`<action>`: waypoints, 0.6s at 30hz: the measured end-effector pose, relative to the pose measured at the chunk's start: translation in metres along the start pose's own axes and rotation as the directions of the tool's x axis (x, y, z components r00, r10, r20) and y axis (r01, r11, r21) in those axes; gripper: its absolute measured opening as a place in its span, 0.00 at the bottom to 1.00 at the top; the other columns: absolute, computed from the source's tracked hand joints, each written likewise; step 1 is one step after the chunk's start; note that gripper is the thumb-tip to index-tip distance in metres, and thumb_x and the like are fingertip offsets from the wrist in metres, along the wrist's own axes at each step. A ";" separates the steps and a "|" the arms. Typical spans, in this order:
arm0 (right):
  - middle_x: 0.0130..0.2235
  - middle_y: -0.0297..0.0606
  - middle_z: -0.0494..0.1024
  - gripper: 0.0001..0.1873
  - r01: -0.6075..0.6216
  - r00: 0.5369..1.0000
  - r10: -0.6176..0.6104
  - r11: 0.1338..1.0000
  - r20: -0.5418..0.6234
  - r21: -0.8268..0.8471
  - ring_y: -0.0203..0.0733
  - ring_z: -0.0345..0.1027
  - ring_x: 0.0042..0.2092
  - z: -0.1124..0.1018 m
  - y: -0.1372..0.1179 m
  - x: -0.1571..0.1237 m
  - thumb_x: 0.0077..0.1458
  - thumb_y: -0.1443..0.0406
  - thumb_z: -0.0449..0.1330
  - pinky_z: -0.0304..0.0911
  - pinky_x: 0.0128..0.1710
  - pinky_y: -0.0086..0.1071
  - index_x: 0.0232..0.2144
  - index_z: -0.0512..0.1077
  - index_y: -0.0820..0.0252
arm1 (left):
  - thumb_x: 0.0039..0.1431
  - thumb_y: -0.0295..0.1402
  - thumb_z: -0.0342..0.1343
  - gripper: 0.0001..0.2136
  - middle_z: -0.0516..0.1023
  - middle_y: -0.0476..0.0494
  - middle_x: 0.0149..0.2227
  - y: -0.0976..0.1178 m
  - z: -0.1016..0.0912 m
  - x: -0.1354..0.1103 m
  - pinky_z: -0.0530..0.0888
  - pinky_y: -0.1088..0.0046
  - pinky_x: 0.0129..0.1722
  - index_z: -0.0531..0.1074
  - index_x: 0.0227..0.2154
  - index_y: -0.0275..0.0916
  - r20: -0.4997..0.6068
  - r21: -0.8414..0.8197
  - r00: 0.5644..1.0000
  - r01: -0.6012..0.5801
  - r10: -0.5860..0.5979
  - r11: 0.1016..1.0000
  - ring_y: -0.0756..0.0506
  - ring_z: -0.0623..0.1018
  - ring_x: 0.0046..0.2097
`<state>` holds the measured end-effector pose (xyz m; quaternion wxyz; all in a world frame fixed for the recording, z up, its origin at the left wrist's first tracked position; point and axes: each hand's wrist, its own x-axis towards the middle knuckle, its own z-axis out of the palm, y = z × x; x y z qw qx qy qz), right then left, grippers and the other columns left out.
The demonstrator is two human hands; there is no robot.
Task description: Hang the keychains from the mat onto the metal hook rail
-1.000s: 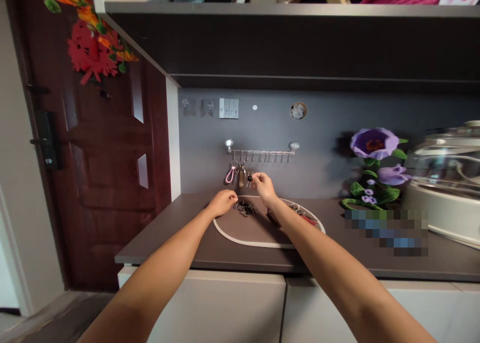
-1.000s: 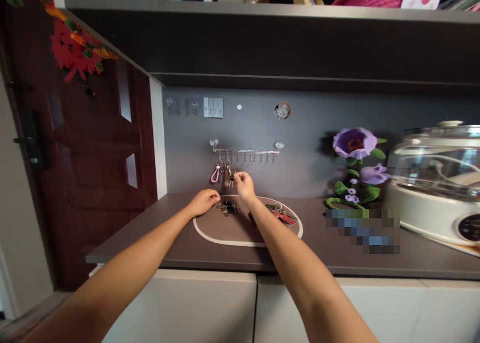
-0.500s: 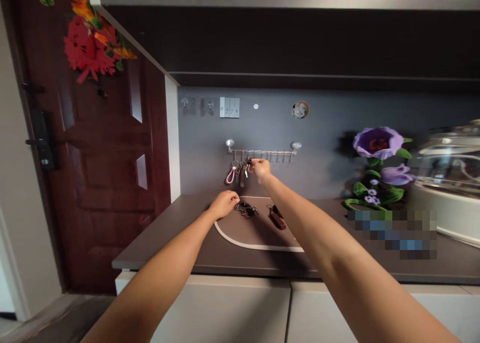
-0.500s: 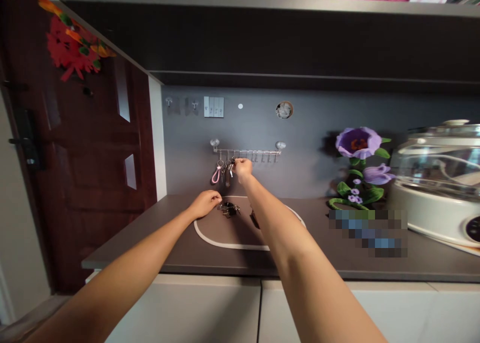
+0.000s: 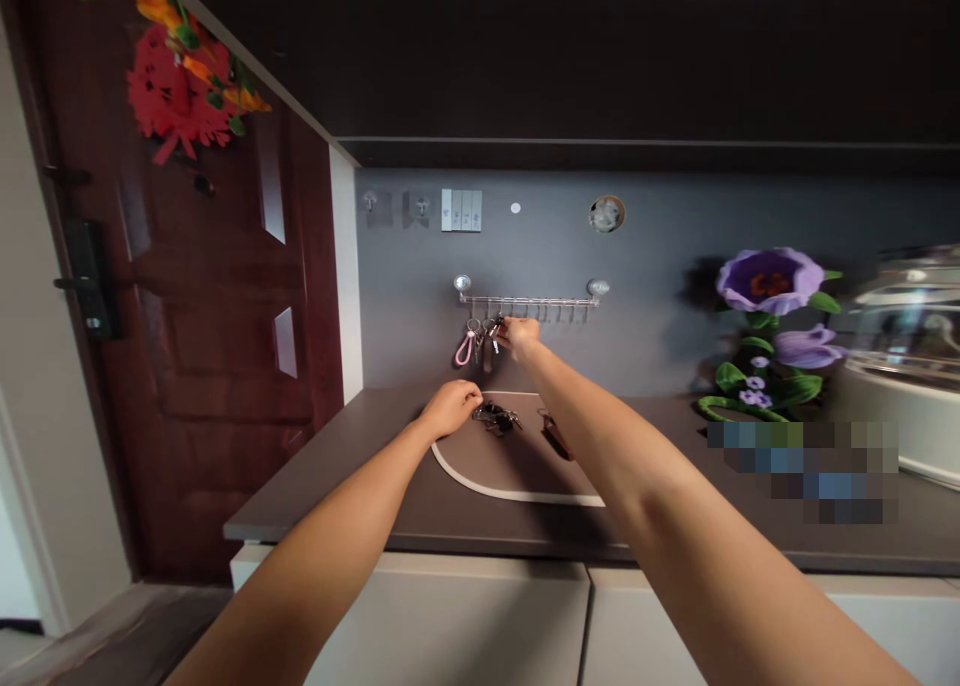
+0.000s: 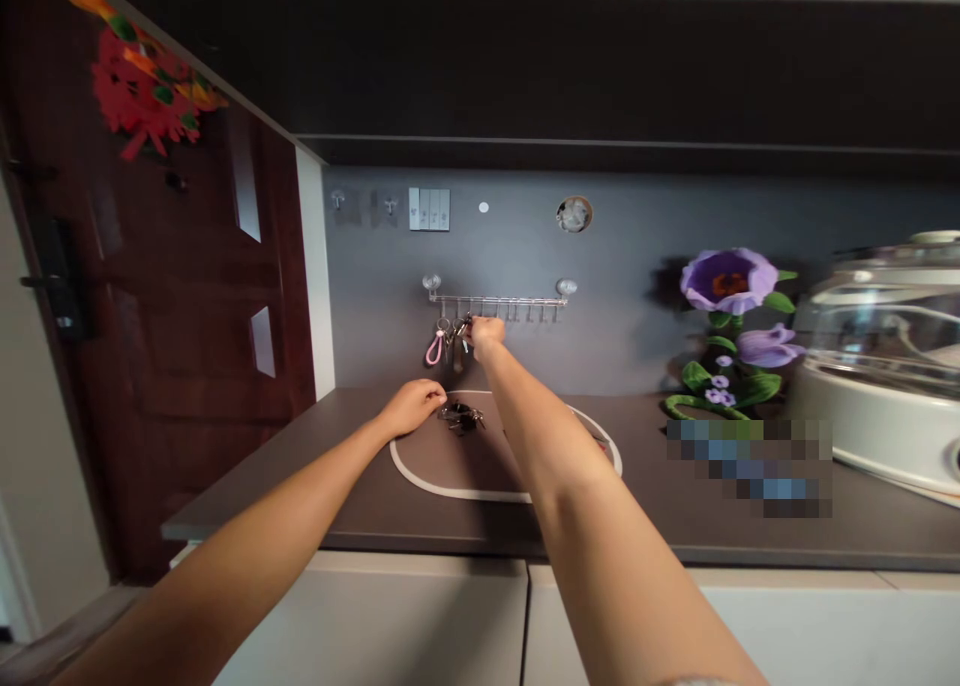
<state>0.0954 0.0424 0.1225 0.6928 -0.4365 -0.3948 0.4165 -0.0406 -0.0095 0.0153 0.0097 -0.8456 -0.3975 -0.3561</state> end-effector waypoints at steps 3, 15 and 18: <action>0.16 0.28 0.64 0.07 -0.007 1.000 0.008 1.000 0.006 -0.010 0.28 0.61 0.20 0.000 0.001 0.000 0.50 0.73 0.51 0.65 0.24 0.26 0.21 0.62 0.63 | 0.53 0.31 0.47 0.09 0.74 0.46 0.30 -0.001 0.000 0.000 0.65 0.75 0.33 0.72 0.27 0.37 -0.003 0.008 1.000 -0.004 0.004 1.000 0.49 0.71 0.32; 0.16 0.28 0.64 0.06 -0.004 0.997 0.011 0.996 0.076 -0.089 0.27 0.61 0.19 -0.011 0.009 -0.002 0.50 0.72 0.52 0.64 0.24 0.23 0.23 0.62 0.63 | 0.53 0.31 0.47 0.09 0.74 0.45 0.30 0.000 -0.002 -0.001 0.65 0.75 0.34 0.72 0.27 0.37 0.018 0.017 1.000 0.005 -0.005 1.000 0.49 0.71 0.33; 0.17 0.28 0.65 0.06 -0.002 0.996 0.011 0.994 0.085 -0.109 0.27 0.60 0.19 -0.012 0.011 -0.001 0.50 0.73 0.51 0.63 0.23 0.23 0.23 0.62 0.63 | 0.53 0.31 0.47 0.09 0.74 0.45 0.30 0.000 -0.002 -0.001 0.65 0.75 0.35 0.72 0.28 0.37 0.025 0.017 1.000 0.006 -0.006 1.000 0.49 0.71 0.33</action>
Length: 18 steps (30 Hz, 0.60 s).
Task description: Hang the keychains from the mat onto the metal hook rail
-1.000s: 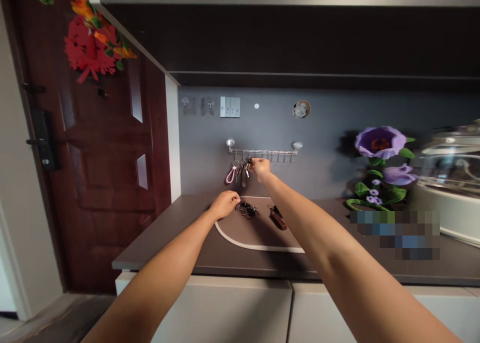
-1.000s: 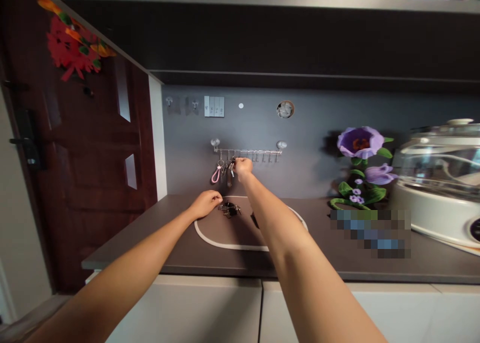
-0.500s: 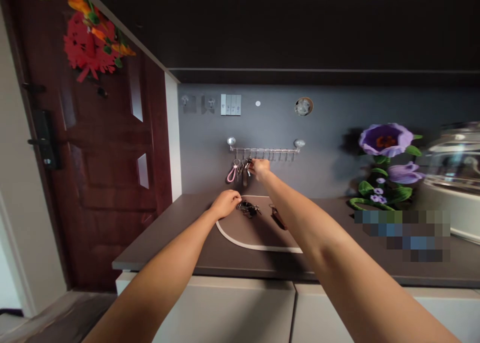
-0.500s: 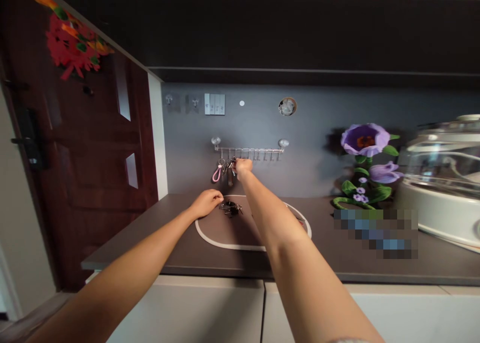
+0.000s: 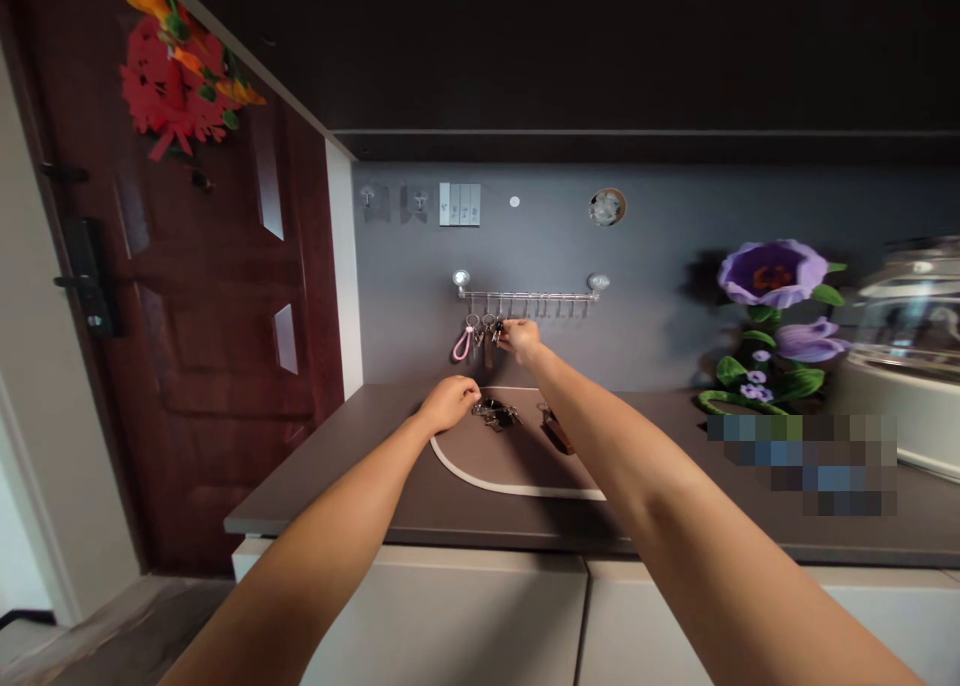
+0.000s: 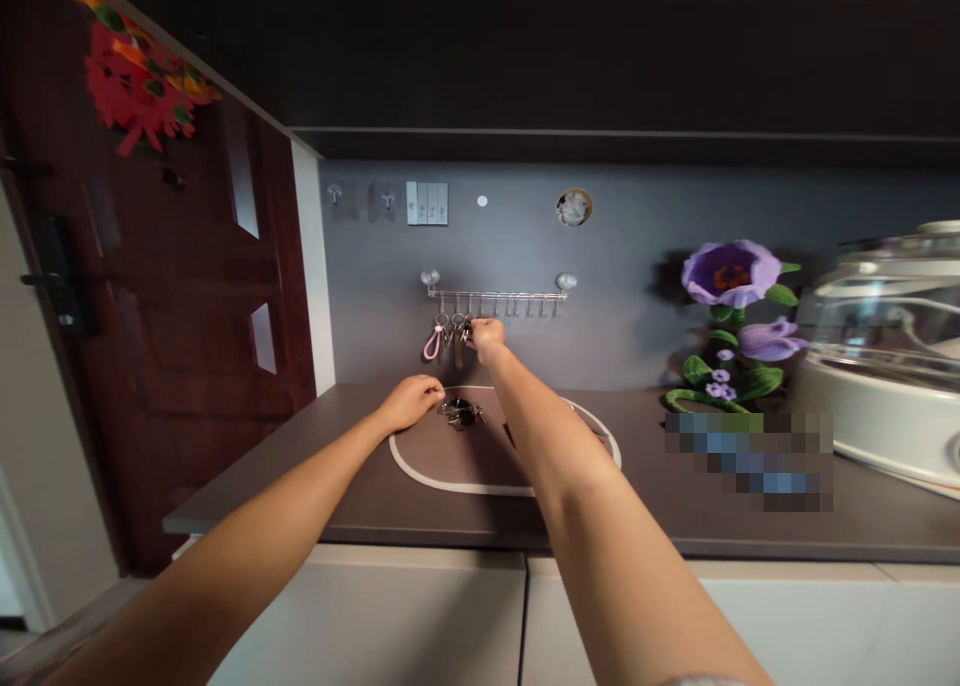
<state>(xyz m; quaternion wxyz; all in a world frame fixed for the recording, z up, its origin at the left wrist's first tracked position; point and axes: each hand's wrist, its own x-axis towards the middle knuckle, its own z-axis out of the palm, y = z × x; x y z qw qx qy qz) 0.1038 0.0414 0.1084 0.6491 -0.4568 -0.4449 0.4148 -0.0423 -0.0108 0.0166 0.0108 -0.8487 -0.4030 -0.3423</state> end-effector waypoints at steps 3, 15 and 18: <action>0.16 0.28 0.65 0.07 0.001 1.000 -0.001 1.000 0.012 -0.014 0.26 0.60 0.18 -0.001 0.001 0.000 0.50 0.74 0.51 0.63 0.23 0.22 0.22 0.63 0.63 | 0.53 0.31 0.47 0.09 0.74 0.45 0.30 0.000 -0.001 0.000 0.65 0.75 0.35 0.73 0.28 0.37 0.007 0.000 1.000 0.001 -0.001 1.000 0.49 0.71 0.33; 0.19 0.31 0.67 0.09 -0.011 0.997 0.015 0.998 0.070 -0.057 0.27 0.63 0.21 -0.019 0.000 -0.025 0.49 0.77 0.50 0.64 0.27 0.26 0.21 0.62 0.65 | 0.53 0.31 0.48 0.09 0.74 0.46 0.30 0.005 -0.007 -0.002 0.65 0.76 0.34 0.73 0.29 0.36 0.028 -0.057 0.999 -0.023 0.025 0.998 0.50 0.70 0.32; 0.22 0.32 0.69 0.07 -0.013 0.991 0.022 0.997 0.133 -0.070 0.28 0.63 0.22 -0.028 0.005 -0.039 0.48 0.77 0.52 0.64 0.27 0.27 0.23 0.64 0.64 | 0.52 0.31 0.49 0.09 0.74 0.46 0.30 0.008 -0.009 -0.003 0.65 0.77 0.33 0.73 0.30 0.36 0.053 -0.087 0.999 -0.005 0.010 0.996 0.51 0.70 0.31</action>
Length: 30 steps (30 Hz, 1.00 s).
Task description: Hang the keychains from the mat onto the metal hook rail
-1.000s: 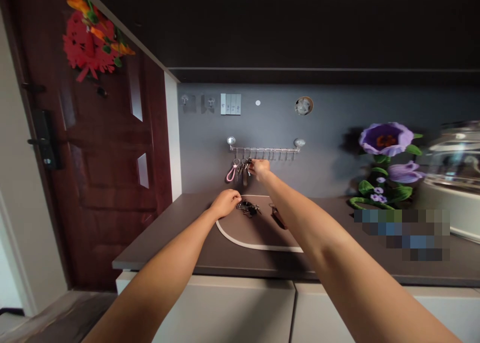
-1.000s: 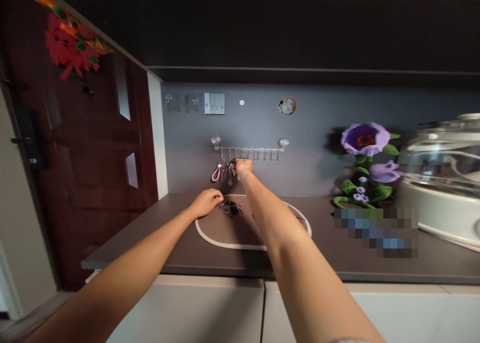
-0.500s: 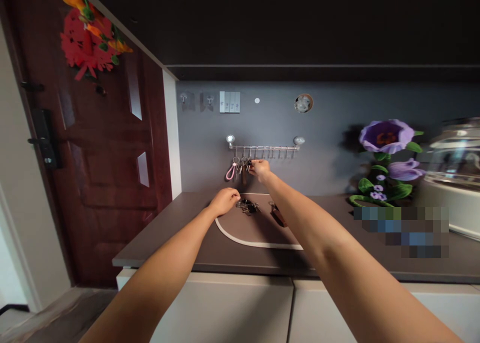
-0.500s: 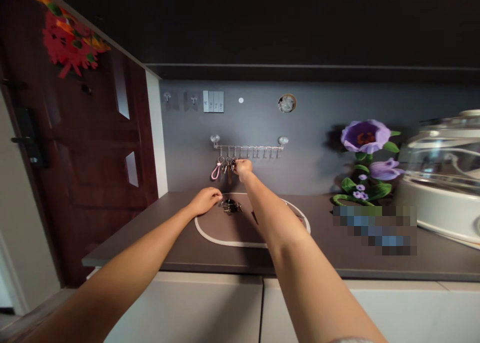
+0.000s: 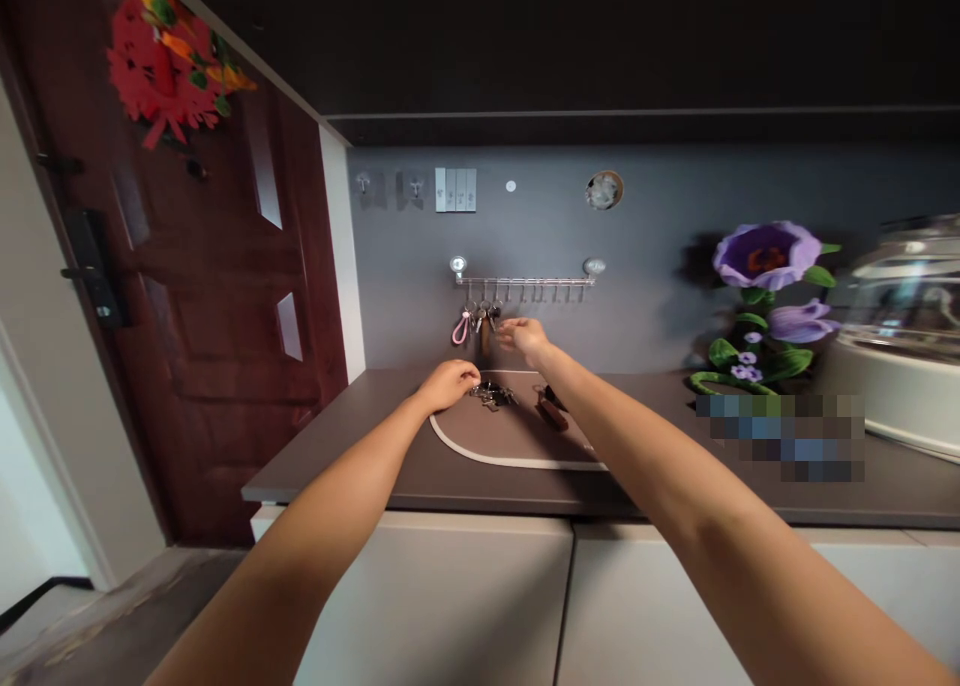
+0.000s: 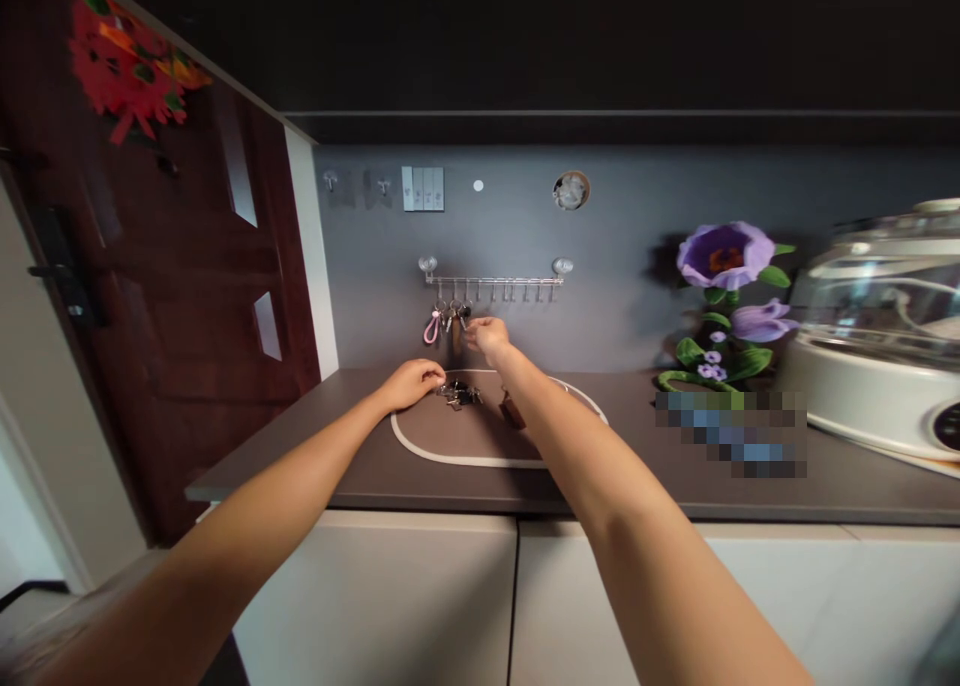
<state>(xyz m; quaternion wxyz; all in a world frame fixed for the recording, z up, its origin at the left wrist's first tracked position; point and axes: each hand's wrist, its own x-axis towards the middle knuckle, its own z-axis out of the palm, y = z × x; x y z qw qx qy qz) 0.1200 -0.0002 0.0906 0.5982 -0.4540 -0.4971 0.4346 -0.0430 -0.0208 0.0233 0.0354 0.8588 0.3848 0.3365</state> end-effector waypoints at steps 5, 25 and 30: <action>0.27 0.36 0.73 0.05 -0.007 0.998 0.006 1.000 0.068 0.013 0.29 0.66 0.26 -0.010 0.017 -0.029 0.48 0.75 0.53 0.64 0.28 0.25 0.27 0.66 0.64 | 0.51 0.32 0.50 0.09 0.75 0.46 0.31 0.002 -0.001 -0.001 0.65 0.76 0.35 0.73 0.31 0.36 0.034 -0.021 0.999 -0.033 0.034 0.999 0.50 0.71 0.33; 0.22 0.31 0.71 0.07 0.172 0.976 -0.131 0.953 0.173 -0.251 0.28 0.60 0.20 -0.030 0.062 -0.042 0.46 0.75 0.54 0.57 0.22 0.22 0.30 0.67 0.64 | 0.46 0.36 0.56 0.11 0.73 0.49 0.26 0.006 0.005 -0.002 0.62 0.79 0.28 0.74 0.31 0.36 0.205 -0.061 0.978 -0.024 0.036 0.998 0.52 0.67 0.28; 0.21 0.30 0.71 0.06 0.184 0.974 -0.142 0.951 0.177 -0.248 0.27 0.59 0.19 -0.030 0.067 -0.039 0.46 0.75 0.54 0.56 0.21 0.22 0.28 0.67 0.63 | 0.45 0.35 0.57 0.10 0.73 0.50 0.26 0.005 0.007 -0.001 0.61 0.79 0.27 0.74 0.30 0.35 0.220 -0.076 0.975 -0.015 0.032 0.997 0.52 0.67 0.27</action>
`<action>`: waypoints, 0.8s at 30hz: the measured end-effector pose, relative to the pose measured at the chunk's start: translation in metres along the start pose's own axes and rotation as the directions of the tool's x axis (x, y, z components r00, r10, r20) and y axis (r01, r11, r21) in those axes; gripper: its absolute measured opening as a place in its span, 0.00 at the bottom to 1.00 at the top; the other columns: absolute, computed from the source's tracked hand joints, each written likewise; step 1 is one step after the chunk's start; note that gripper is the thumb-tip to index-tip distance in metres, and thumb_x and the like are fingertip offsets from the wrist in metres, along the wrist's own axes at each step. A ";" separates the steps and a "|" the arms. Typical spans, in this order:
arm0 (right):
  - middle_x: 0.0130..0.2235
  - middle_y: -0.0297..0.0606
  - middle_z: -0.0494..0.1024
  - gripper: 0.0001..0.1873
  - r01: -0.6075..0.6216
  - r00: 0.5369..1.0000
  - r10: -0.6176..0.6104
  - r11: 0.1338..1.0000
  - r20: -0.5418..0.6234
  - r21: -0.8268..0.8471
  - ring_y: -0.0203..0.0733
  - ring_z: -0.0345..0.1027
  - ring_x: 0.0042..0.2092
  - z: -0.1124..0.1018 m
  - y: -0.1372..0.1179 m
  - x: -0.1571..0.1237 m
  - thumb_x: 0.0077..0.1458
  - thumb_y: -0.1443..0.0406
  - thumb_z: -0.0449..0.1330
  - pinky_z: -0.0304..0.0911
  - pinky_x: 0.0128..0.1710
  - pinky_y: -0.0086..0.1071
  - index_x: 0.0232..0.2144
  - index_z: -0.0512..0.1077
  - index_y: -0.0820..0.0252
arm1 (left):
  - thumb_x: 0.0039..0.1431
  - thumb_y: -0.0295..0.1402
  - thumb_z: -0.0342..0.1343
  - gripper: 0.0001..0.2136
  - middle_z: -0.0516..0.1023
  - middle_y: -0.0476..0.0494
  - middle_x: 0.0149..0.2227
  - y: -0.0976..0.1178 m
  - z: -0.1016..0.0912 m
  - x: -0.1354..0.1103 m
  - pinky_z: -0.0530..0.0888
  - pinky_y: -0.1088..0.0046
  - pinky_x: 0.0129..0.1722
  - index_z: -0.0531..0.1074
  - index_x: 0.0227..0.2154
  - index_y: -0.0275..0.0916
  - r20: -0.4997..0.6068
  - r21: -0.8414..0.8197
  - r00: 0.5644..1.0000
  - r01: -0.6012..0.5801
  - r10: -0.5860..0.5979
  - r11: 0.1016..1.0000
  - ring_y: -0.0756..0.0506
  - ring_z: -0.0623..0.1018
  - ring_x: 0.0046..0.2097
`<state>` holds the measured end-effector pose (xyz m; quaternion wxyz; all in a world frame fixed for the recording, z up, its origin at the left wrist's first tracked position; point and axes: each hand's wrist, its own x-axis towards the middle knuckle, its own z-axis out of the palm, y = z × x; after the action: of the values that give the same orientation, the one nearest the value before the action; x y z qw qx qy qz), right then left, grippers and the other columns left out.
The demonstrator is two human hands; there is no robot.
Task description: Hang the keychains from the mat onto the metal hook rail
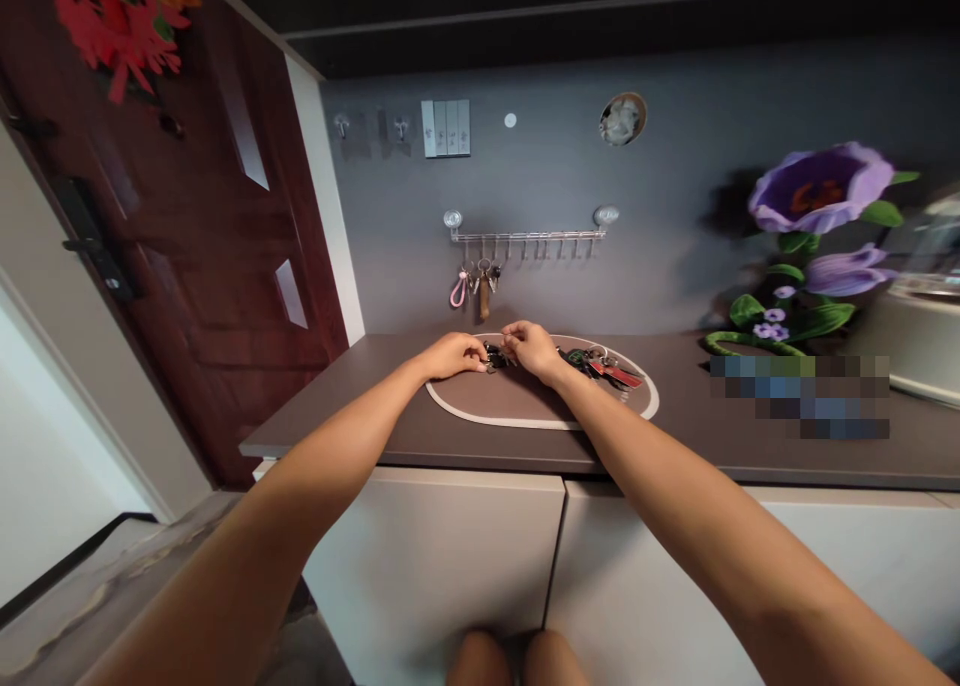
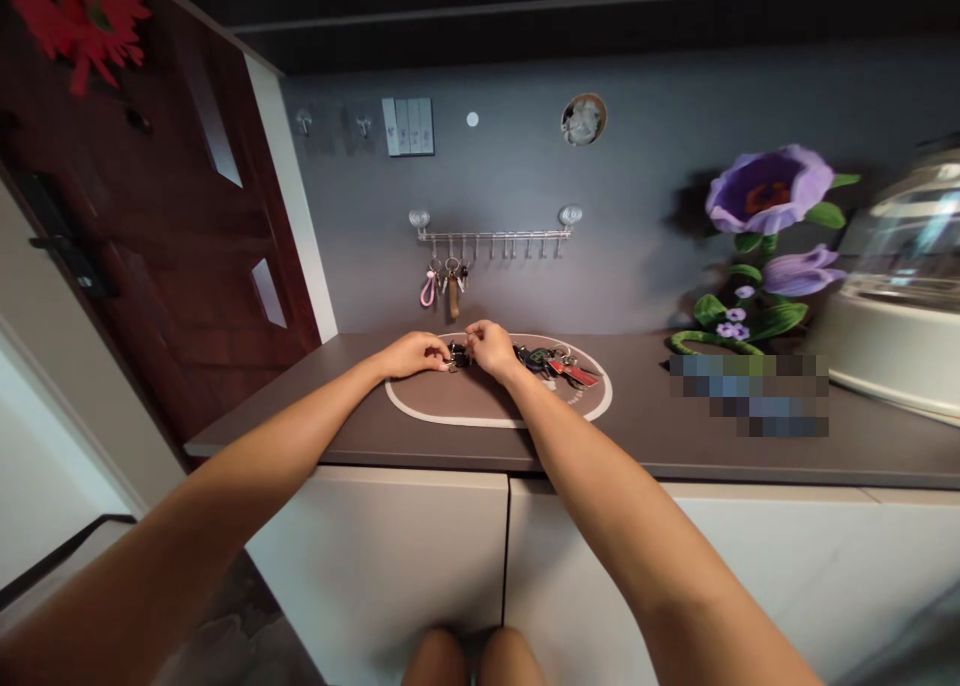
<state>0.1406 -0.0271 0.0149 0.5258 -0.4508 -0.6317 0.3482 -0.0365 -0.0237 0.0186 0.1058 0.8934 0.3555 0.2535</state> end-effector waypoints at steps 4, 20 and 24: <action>0.21 0.30 0.70 0.06 -0.014 1.000 0.014 1.000 -0.002 0.023 0.28 0.59 0.19 0.001 0.003 0.002 0.46 0.75 0.54 0.55 0.21 0.23 0.28 0.66 0.63 | 0.48 0.32 0.55 0.06 0.74 0.49 0.28 -0.003 0.001 0.001 0.63 0.78 0.31 0.74 0.28 0.36 0.017 0.005 0.999 -0.045 0.044 0.999 0.52 0.69 0.30; 0.22 0.33 0.72 0.07 0.071 0.997 -0.077 0.951 -0.007 -0.300 0.30 0.63 0.23 -0.001 -0.002 0.000 0.47 0.74 0.52 0.59 0.30 0.25 0.30 0.68 0.63 | 0.55 0.30 0.45 0.09 0.71 0.47 0.29 0.000 0.001 0.002 0.64 0.75 0.36 0.69 0.27 0.35 -0.090 0.120 0.994 -0.050 0.061 0.991 0.50 0.68 0.33; 0.24 0.34 0.73 0.09 0.094 0.995 -0.098 0.906 0.011 -0.412 0.30 0.64 0.24 -0.002 -0.004 -0.001 0.48 0.73 0.51 0.59 0.31 0.26 0.33 0.68 0.63 | 0.55 0.31 0.45 0.08 0.68 0.50 0.24 0.002 0.001 0.002 0.64 0.76 0.30 0.67 0.26 0.35 -0.144 0.013 0.989 0.017 -0.015 1.000 0.52 0.67 0.27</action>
<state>0.1422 -0.0296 0.0182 0.4388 -0.5214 -0.7097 0.1788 -0.0338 -0.0237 0.0195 0.0754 0.8707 0.3710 0.3140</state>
